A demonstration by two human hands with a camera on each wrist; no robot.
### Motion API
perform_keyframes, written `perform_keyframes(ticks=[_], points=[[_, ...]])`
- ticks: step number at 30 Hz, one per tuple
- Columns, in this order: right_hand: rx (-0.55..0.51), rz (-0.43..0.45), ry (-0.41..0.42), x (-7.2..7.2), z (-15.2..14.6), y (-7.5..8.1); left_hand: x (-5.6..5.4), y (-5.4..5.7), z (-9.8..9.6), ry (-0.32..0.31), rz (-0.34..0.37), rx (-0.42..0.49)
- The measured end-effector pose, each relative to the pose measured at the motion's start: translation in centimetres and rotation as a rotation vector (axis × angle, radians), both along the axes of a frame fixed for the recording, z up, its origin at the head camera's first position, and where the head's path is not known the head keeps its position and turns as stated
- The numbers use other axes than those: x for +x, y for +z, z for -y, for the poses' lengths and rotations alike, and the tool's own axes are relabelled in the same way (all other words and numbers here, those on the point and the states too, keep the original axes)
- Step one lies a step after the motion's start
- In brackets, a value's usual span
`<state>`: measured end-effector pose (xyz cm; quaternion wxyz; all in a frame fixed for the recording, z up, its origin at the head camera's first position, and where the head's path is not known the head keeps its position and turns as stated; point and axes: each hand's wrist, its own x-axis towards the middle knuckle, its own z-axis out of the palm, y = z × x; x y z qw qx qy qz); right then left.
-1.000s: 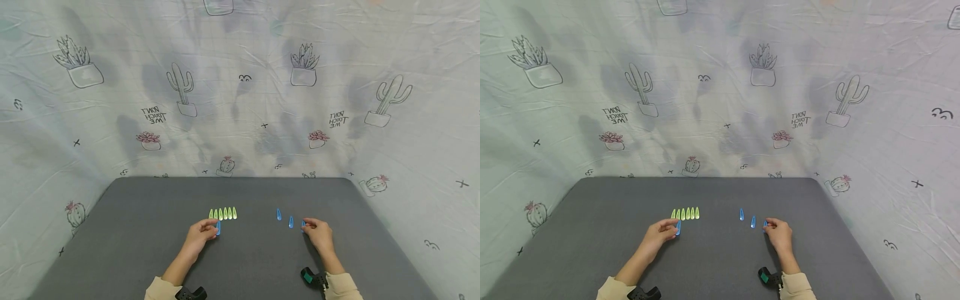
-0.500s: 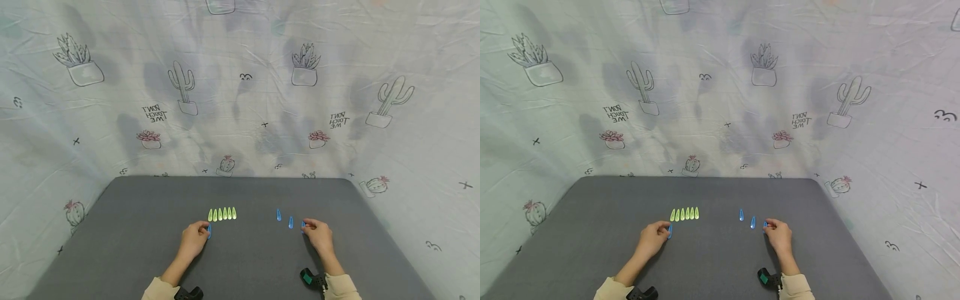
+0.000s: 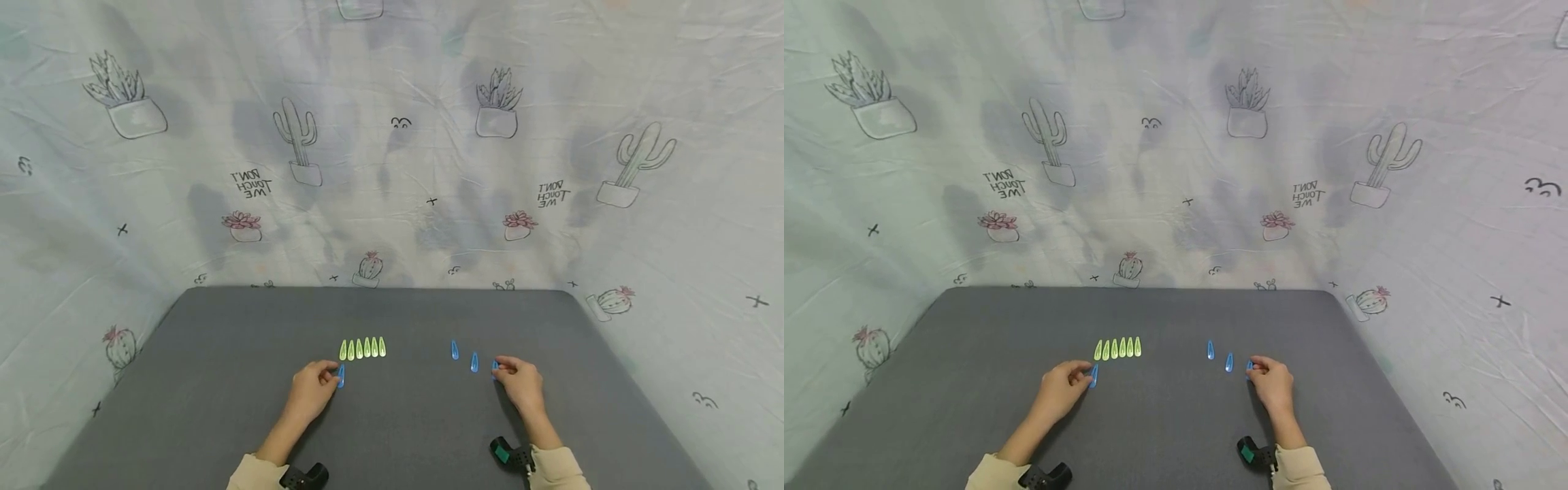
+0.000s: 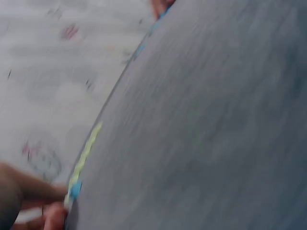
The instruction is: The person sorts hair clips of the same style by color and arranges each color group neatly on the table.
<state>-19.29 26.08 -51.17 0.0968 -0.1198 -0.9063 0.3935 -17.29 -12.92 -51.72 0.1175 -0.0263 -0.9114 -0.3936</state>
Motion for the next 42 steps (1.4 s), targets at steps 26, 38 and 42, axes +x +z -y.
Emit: perform_keyframes(ticks=[26,38,42], points=[[-0.503,-0.148,0.011,-0.1,2.1,1.2,-1.1,-0.7,2.0,-0.196,0.013,-0.001],[-0.598,-0.056,0.243,0.2,7.4,1.0,-0.9,-0.9,1.9,-0.163,-0.004,-0.019],[-0.604,-0.027,0.289,0.2,9.1,1.2,-1.0,-0.9,1.9,-0.163,-0.008,-0.013]])
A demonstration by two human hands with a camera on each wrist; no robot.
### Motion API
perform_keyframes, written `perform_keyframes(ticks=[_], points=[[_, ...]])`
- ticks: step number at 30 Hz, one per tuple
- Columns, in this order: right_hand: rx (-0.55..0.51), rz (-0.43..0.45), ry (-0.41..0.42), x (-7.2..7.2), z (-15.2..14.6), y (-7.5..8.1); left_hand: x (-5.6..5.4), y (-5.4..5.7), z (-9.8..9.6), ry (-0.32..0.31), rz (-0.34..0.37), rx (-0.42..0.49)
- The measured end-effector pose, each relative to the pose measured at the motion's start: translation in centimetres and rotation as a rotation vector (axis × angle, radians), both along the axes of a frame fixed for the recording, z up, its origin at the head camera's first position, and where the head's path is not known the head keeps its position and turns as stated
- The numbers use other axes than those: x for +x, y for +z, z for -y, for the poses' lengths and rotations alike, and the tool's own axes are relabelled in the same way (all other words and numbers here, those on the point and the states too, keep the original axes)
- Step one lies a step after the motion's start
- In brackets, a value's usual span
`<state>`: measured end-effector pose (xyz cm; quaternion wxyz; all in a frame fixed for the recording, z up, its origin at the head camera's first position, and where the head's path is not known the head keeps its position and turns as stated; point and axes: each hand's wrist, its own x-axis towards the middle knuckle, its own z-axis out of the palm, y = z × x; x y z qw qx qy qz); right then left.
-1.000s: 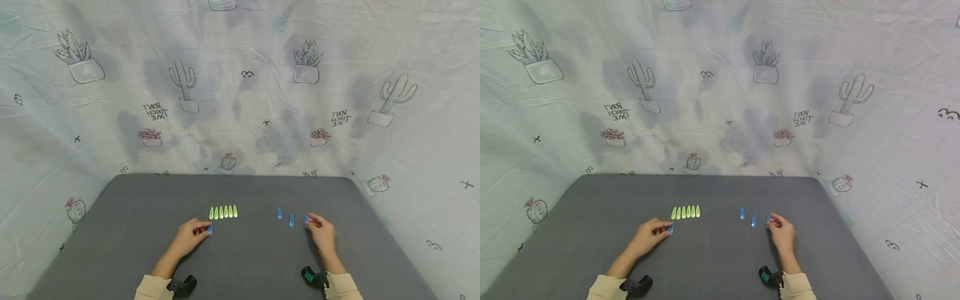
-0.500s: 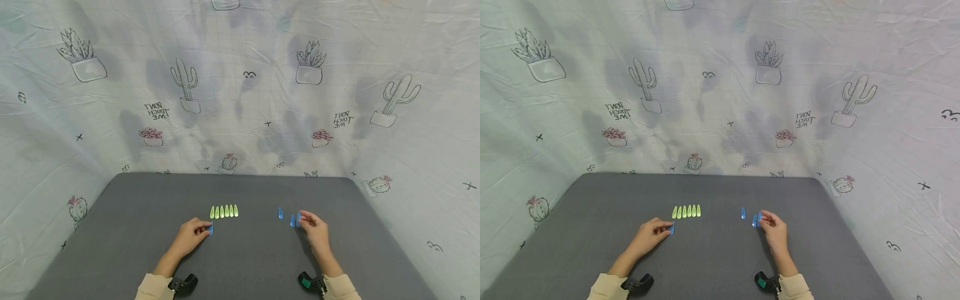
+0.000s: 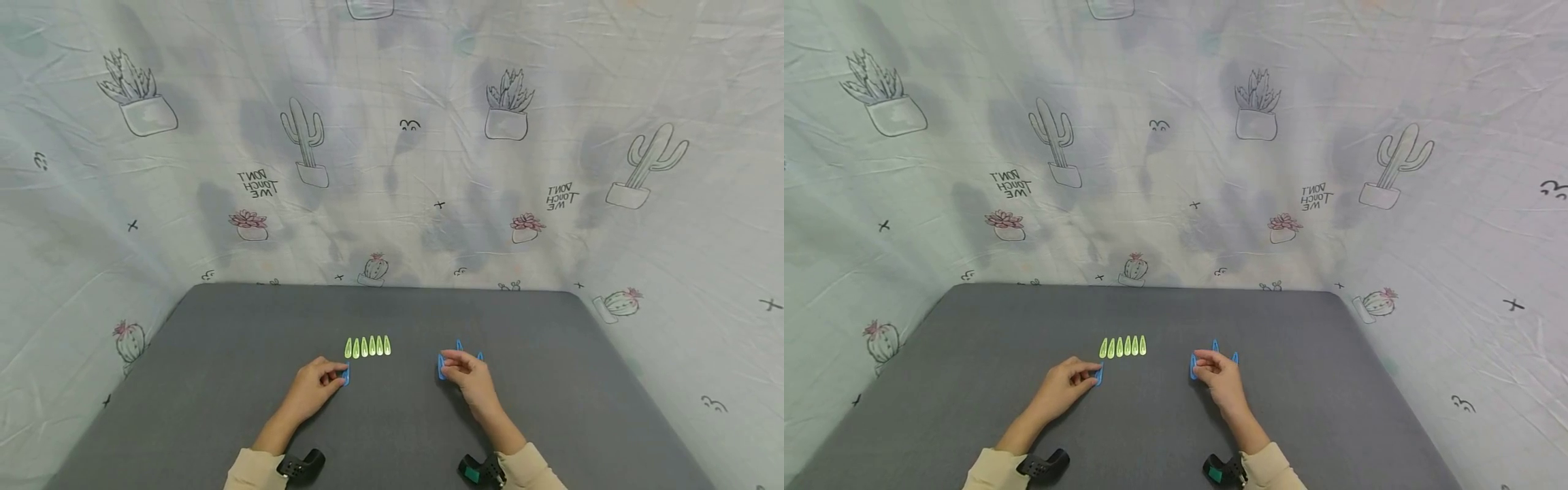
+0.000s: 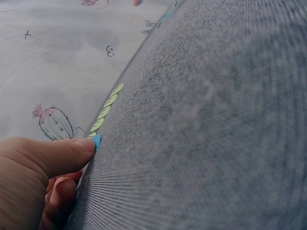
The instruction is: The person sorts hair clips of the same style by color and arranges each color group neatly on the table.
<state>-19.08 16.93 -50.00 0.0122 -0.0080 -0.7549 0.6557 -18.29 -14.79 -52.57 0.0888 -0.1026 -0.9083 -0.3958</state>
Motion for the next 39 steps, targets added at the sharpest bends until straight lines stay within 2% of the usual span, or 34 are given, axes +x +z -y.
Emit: perform_keyframes(ticks=[9,13,21,30,39], points=[[-0.049,0.0,0.15,-0.4,3.7,-0.5,0.4,0.3,-0.4,0.014,-0.002,-0.005],[-0.043,0.0,0.193,-0.2,5.2,-0.9,0.5,0.2,-0.5,0.004,-0.022,-0.014],[-0.03,-0.024,0.277,1.0,8.7,0.4,0.5,-0.6,-0.4,0.008,-0.079,-0.017],[0.031,-0.053,0.236,-0.3,12.4,-2.3,0.6,-0.6,-0.1,0.003,-0.073,-0.029],[0.318,-0.175,0.181,-0.6,14.2,-1.8,0.7,-0.7,-0.2,-0.007,-0.085,-0.019]])
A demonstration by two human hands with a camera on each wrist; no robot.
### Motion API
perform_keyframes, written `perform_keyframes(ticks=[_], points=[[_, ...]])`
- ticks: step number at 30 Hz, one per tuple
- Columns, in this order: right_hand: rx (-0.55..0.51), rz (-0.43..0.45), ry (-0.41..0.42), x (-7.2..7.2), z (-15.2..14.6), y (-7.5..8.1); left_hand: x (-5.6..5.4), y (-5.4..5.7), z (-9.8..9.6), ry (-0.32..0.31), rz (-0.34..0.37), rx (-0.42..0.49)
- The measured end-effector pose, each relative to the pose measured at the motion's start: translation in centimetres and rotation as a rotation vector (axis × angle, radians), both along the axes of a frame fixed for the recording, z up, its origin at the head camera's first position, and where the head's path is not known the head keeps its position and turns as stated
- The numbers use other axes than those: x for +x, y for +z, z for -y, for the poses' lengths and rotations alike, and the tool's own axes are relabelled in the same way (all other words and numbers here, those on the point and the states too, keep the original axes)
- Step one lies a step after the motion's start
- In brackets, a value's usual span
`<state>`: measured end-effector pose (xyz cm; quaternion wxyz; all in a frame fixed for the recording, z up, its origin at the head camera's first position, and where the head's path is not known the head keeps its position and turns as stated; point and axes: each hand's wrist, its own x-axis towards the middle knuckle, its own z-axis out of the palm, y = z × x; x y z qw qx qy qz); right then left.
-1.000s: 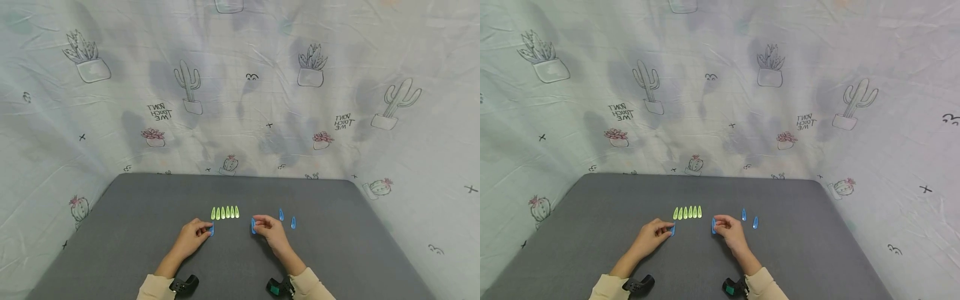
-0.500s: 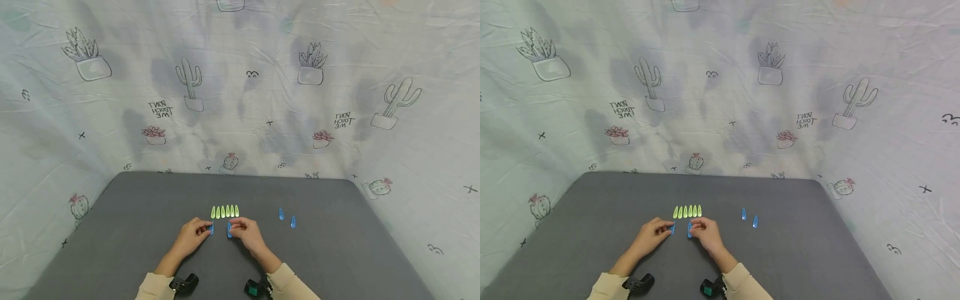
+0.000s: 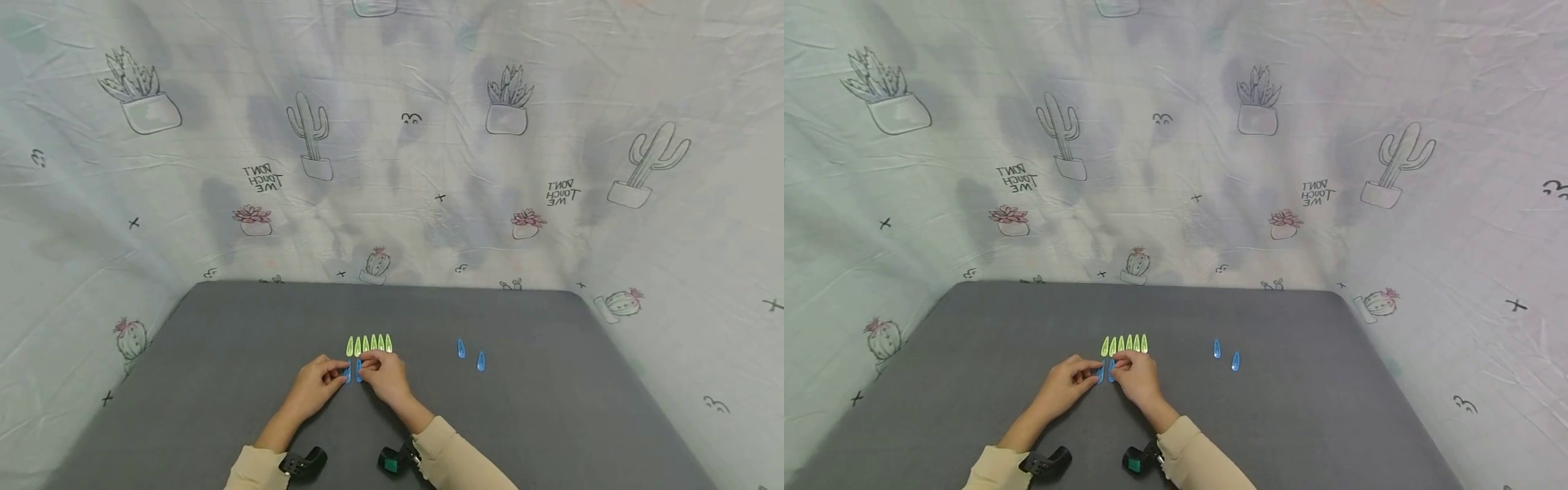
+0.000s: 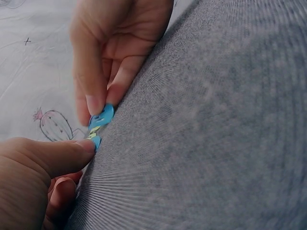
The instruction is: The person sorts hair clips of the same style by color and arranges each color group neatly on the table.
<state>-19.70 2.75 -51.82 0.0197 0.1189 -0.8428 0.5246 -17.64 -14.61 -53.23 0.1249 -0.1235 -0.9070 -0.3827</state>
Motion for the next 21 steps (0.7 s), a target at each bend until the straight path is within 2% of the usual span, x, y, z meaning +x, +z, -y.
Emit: perform_keyframes(ticks=[11,21], points=[[0.232,-0.112,-0.017,-0.48,1.03,0.11,-0.07,0.07,-0.13,-0.002,-0.006,0.023],[0.18,-0.119,-0.022,-0.28,0.57,0.08,-0.35,-0.24,-0.1,0.014,0.026,0.024]])
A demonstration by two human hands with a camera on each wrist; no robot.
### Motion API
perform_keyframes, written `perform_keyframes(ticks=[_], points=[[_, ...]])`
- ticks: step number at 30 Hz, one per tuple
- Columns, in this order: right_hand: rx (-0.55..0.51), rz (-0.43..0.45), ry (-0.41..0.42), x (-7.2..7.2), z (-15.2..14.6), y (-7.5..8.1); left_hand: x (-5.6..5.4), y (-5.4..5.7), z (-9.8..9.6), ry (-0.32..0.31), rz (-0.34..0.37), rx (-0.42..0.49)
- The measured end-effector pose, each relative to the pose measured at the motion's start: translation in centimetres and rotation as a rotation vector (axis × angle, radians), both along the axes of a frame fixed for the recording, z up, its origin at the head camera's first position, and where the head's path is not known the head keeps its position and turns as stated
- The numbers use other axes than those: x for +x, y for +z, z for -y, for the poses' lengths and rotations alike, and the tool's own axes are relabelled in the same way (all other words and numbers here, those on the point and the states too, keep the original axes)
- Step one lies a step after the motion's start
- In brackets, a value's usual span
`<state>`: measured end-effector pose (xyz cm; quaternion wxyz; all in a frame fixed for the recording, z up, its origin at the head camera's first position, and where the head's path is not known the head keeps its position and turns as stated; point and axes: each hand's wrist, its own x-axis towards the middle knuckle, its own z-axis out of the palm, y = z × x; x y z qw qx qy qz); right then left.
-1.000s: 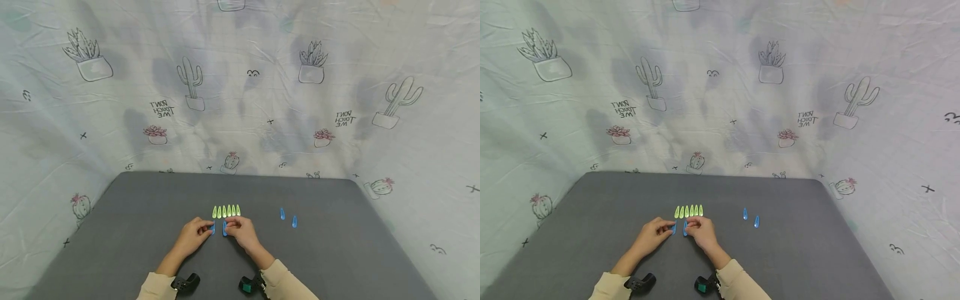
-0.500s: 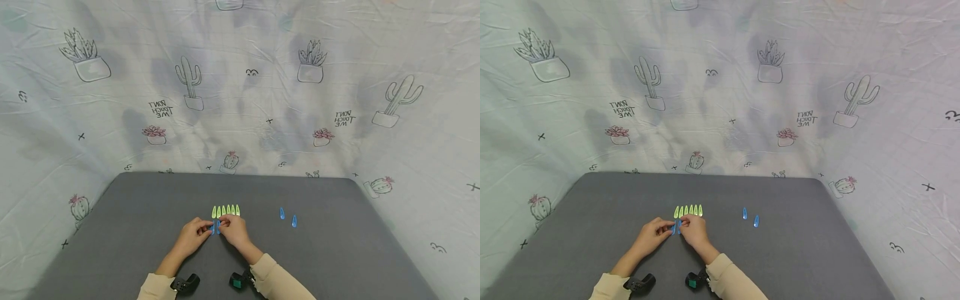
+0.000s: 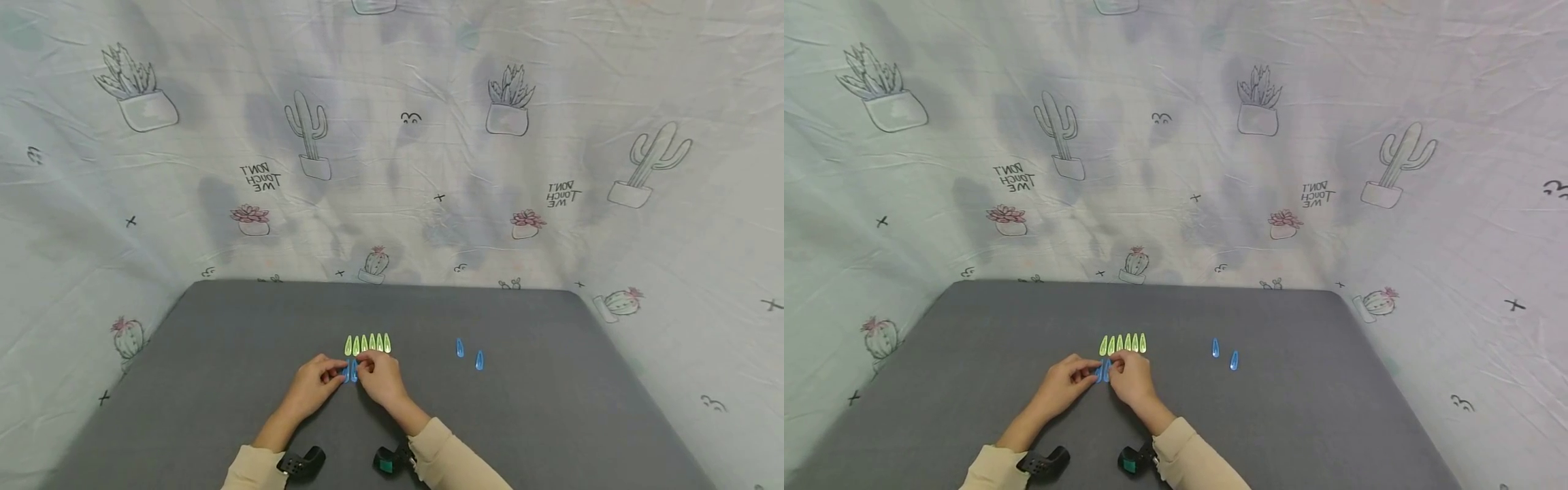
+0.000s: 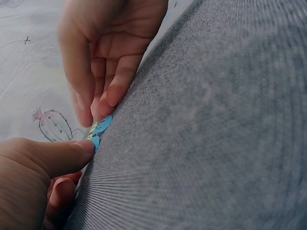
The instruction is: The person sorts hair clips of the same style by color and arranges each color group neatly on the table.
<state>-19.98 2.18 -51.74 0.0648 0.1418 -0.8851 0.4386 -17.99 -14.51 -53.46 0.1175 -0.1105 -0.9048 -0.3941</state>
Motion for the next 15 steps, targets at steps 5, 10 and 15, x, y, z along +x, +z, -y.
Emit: perform_keyframes(ticks=[5,10,15], points=[[-0.039,0.034,0.053,0.1,-1.1,0.3,0.0,0.1,0.0,0.01,0.006,-0.014],[-0.092,0.037,0.118,0.1,-3.1,1.1,0.0,0.2,-0.2,0.009,-0.001,-0.018],[-0.15,0.071,0.174,-0.1,-5.3,1.4,0.1,0.4,-0.2,0.007,-0.007,-0.013]])
